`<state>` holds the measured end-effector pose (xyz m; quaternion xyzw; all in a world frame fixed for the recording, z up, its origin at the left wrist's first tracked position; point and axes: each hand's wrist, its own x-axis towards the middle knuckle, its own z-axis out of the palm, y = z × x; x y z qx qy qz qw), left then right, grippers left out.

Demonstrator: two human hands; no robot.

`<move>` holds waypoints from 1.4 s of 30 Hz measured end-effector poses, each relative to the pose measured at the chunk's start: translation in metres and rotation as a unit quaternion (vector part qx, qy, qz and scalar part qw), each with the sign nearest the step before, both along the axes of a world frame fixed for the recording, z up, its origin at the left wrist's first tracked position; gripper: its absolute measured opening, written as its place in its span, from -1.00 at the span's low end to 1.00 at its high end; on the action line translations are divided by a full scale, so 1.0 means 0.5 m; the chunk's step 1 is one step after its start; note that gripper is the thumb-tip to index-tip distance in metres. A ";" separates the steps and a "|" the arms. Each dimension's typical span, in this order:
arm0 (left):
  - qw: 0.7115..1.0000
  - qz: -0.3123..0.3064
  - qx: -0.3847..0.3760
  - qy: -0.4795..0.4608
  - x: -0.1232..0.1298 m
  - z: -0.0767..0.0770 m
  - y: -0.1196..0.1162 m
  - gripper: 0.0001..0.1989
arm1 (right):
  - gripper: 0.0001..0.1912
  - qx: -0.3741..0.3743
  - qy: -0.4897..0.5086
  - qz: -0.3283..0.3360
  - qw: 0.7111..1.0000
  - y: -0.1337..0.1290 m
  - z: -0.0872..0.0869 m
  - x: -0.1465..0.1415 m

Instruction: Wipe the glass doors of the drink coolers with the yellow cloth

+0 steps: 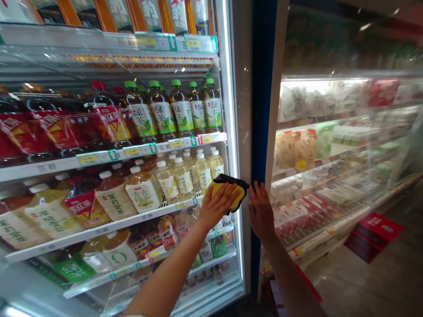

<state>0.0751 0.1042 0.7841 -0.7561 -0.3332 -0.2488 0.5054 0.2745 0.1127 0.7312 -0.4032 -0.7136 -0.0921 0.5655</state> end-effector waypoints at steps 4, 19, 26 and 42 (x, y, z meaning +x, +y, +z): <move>0.999 0.003 -0.005 -0.047 0.033 0.081 0.036 -0.39 | -0.40 0.004 0.005 -0.007 1.000 -0.002 0.014 0.007; 0.993 0.059 -0.033 -0.096 0.058 0.135 0.037 -0.23 | -0.40 0.017 0.025 -0.006 1.000 -0.011 0.043 0.001; 0.988 0.103 -0.002 -0.119 0.005 0.076 -0.010 -0.17 | -0.35 0.072 0.013 0.007 0.997 0.003 0.078 -0.020; 0.991 0.087 0.008 -0.103 0.021 0.150 0.008 -0.20 | -0.38 0.104 0.064 0.038 0.992 0.024 0.139 -0.020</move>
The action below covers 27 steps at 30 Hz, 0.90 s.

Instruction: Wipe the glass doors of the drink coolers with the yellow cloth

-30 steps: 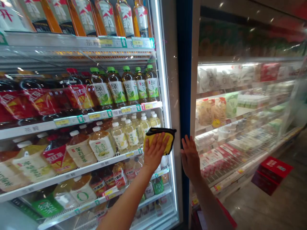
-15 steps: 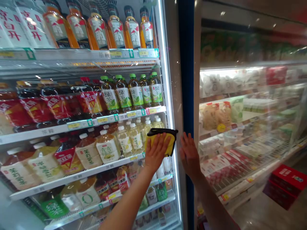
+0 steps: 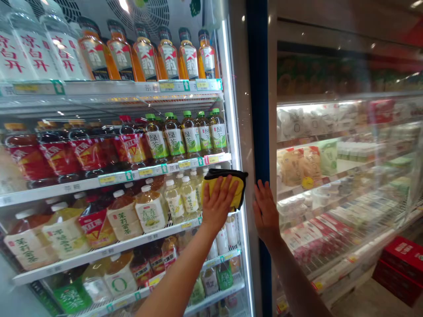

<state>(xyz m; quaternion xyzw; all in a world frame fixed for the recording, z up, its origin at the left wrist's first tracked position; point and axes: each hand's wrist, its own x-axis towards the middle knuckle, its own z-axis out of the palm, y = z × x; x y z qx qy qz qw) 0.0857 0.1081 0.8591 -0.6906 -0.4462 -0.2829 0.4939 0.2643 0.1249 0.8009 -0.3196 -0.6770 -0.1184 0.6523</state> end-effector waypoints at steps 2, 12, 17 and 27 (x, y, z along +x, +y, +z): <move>0.999 -0.020 -0.011 0.042 0.020 0.005 0.013 -0.26 | -0.38 0.007 0.013 0.011 1.000 0.000 0.012 0.004; 0.996 0.032 -0.015 -0.082 -0.023 0.072 -0.016 -0.06 | -0.39 0.006 0.018 0.030 0.999 -0.009 0.018 -0.003; 1.000 -0.003 -0.017 0.010 -0.010 -0.001 -0.009 -0.24 | -0.40 0.015 0.002 0.022 1.000 -0.014 0.032 -0.006; 0.995 0.043 -0.036 -0.077 -0.045 0.050 -0.032 -0.06 | -0.38 0.043 -0.023 0.048 0.998 -0.034 0.072 -0.030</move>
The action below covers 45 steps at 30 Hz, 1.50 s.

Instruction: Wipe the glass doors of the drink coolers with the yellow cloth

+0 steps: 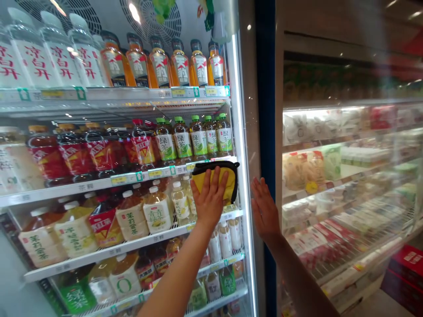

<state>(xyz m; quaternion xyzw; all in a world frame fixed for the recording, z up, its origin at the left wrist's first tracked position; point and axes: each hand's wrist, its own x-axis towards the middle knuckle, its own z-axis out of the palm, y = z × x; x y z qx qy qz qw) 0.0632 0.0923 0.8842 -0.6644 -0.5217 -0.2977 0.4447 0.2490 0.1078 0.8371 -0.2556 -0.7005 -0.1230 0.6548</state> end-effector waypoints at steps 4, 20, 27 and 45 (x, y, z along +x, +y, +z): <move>0.999 -0.011 -0.018 0.027 0.014 -0.053 0.004 -0.14 | -0.38 -0.006 0.010 0.027 1.000 -0.007 0.009 -0.003; 0.995 -0.094 0.016 0.007 -0.029 -0.047 -0.001 0.02 | -0.50 -0.089 0.034 0.166 0.982 -0.019 0.024 -0.084; 0.993 -0.117 -0.006 0.017 -0.127 -0.028 -0.080 -0.13 | -0.39 -0.077 0.000 0.059 0.995 0.019 0.042 -0.174; 0.993 0.046 0.070 -0.085 -0.239 -0.037 -0.169 -0.20 | -0.32 0.020 -0.049 -0.147 0.988 0.025 0.082 -0.267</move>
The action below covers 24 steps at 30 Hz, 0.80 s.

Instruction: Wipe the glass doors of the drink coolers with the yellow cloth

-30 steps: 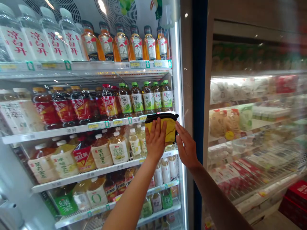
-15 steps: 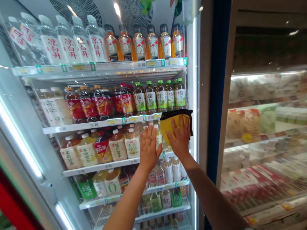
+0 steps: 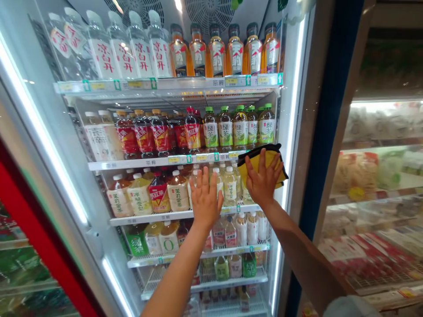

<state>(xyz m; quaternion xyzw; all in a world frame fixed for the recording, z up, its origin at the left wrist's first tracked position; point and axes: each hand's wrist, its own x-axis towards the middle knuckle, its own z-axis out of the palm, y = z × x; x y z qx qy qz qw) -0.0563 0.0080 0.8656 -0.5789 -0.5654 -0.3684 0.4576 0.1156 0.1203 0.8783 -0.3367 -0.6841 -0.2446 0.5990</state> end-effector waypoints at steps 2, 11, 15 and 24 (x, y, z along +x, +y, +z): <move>1.000 0.008 0.003 -0.013 -0.011 0.006 -0.006 -0.18 | -0.34 0.009 -0.011 0.008 1.000 -0.018 0.009 -0.037; 1.000 0.001 -0.012 0.002 -0.069 -0.005 -0.050 -0.13 | -0.50 0.080 -0.032 -0.010 0.996 0.015 -0.065 0.034; 1.000 0.011 0.004 -0.011 -0.092 0.006 -0.058 -0.14 | -0.46 0.054 0.041 -0.027 0.997 0.000 0.023 -0.038; 1.000 -0.011 -0.021 -0.014 -0.098 -0.008 -0.059 -0.14 | -0.41 0.064 -0.119 0.045 0.990 -0.058 -0.077 -0.084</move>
